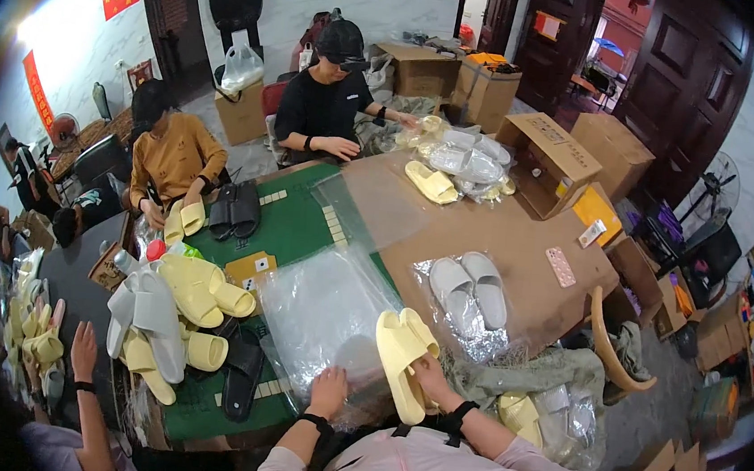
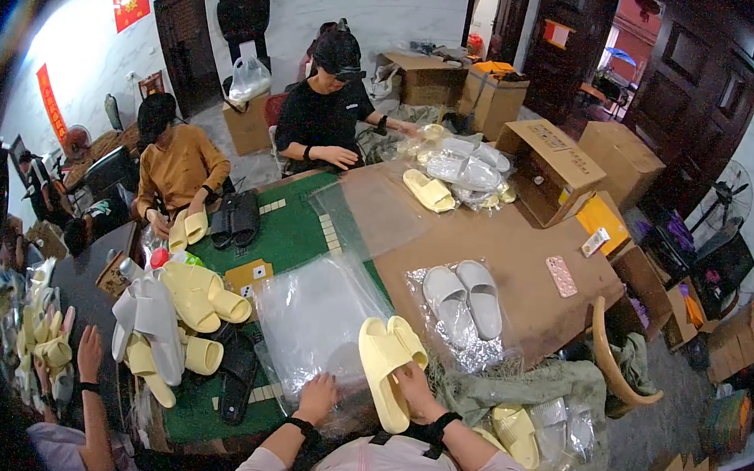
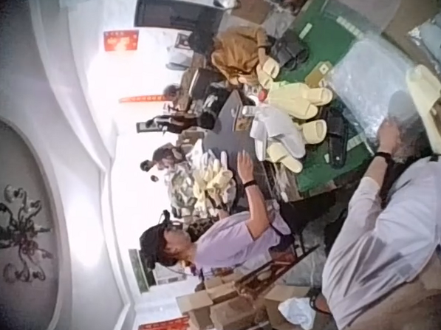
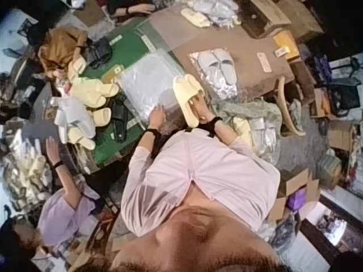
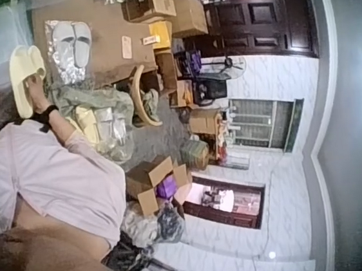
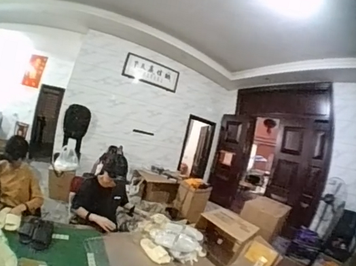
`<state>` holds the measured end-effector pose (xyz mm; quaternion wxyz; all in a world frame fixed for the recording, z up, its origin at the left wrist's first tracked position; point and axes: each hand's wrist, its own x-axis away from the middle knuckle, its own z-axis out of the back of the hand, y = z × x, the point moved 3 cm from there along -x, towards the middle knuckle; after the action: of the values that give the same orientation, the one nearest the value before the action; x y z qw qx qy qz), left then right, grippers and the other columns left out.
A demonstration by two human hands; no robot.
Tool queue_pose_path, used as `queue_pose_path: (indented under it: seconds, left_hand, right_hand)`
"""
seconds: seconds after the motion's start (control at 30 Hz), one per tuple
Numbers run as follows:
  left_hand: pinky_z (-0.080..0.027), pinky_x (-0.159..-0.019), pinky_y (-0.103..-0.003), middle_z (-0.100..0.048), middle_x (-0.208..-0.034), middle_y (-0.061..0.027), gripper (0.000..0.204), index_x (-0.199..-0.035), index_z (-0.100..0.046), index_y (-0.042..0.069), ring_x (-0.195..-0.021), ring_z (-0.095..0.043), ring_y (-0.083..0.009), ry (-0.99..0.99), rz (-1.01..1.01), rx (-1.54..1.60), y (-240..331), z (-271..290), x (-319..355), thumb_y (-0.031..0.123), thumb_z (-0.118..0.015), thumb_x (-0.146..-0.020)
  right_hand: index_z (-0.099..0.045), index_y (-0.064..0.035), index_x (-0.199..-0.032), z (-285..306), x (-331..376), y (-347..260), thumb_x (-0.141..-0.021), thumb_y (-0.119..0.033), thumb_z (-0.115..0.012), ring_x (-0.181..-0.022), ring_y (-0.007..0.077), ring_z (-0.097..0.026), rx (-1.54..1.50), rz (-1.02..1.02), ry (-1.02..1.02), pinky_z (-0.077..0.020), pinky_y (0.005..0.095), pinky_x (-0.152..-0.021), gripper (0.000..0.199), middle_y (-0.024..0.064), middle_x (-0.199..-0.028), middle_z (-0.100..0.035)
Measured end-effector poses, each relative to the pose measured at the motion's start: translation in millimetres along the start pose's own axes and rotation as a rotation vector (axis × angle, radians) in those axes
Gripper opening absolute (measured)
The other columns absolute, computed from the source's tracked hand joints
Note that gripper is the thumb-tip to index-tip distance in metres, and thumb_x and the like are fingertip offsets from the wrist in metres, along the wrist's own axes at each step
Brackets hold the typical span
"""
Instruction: Packing pairs of yellow and white slippers into plastic bags and then into a larger bag for shipping.
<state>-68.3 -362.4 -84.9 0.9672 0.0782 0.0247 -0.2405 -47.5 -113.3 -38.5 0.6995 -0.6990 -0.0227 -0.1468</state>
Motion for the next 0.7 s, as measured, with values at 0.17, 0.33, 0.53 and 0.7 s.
queue_pose_path:
  seconds: [0.17, 0.33, 0.53, 0.7]
  left_hand:
    - [-0.047, -0.065, -0.044, -0.061, -0.071, -0.0113, 0.018, -0.074, -0.054, 0.008, -0.071, -0.060, -0.0302, 0.090, 0.222, 0.173, -4.2, 16.6, -2.5, 0.022, -0.049, -0.084]
    - [-0.047, -0.070, -0.043, -0.063, -0.083, -0.0139, 0.019, -0.083, -0.060, 0.006, -0.080, -0.059, -0.0340, -0.182, 0.088, 0.447, 3.7, 8.6, 1.1, 0.021, -0.048, -0.086]
    - [-0.044, -0.076, -0.044, -0.061, -0.089, -0.0180, 0.027, -0.088, -0.061, 0.003, -0.087, -0.056, -0.0380, -0.178, 0.215, 0.626, 11.3, -4.4, 5.9, 0.025, -0.045, -0.087]
    - [-0.047, -0.074, -0.040, -0.064, -0.087, -0.0179, 0.026, -0.092, -0.064, 0.003, -0.083, -0.060, -0.0351, -0.167, 0.334, 0.768, 5.2, -17.8, -2.7, 0.024, -0.051, -0.084]
  right_hand:
    - [-0.050, 0.0041, -0.113, 5.8, -6.5, -39.5, -0.089, -0.015, -0.051, -0.096, 0.0131, -0.053, -0.009, -0.023, -0.081, -0.0416, 0.0268, -0.083, 0.030, 0.0084, -0.106, -0.058]
    - [-0.055, 0.0013, -0.112, 33.1, -28.3, -36.4, -0.090, -0.016, -0.050, -0.095, 0.0135, -0.055, 0.065, -0.059, -0.104, -0.0428, 0.0262, -0.081, 0.028, 0.0068, -0.105, -0.060]
    - [-0.058, 0.0020, -0.108, 62.1, -39.7, -36.1, -0.090, -0.019, -0.049, -0.086, 0.0139, -0.058, -0.047, -0.131, -0.109, -0.0450, 0.0268, -0.076, 0.029, 0.0072, -0.098, -0.063]
    - [-0.057, 0.0007, -0.109, 74.8, -39.4, -32.6, -0.091, -0.017, -0.050, -0.088, 0.0136, -0.060, -0.192, -0.231, -0.310, -0.0468, 0.0272, -0.079, 0.026, 0.0057, -0.101, -0.062]
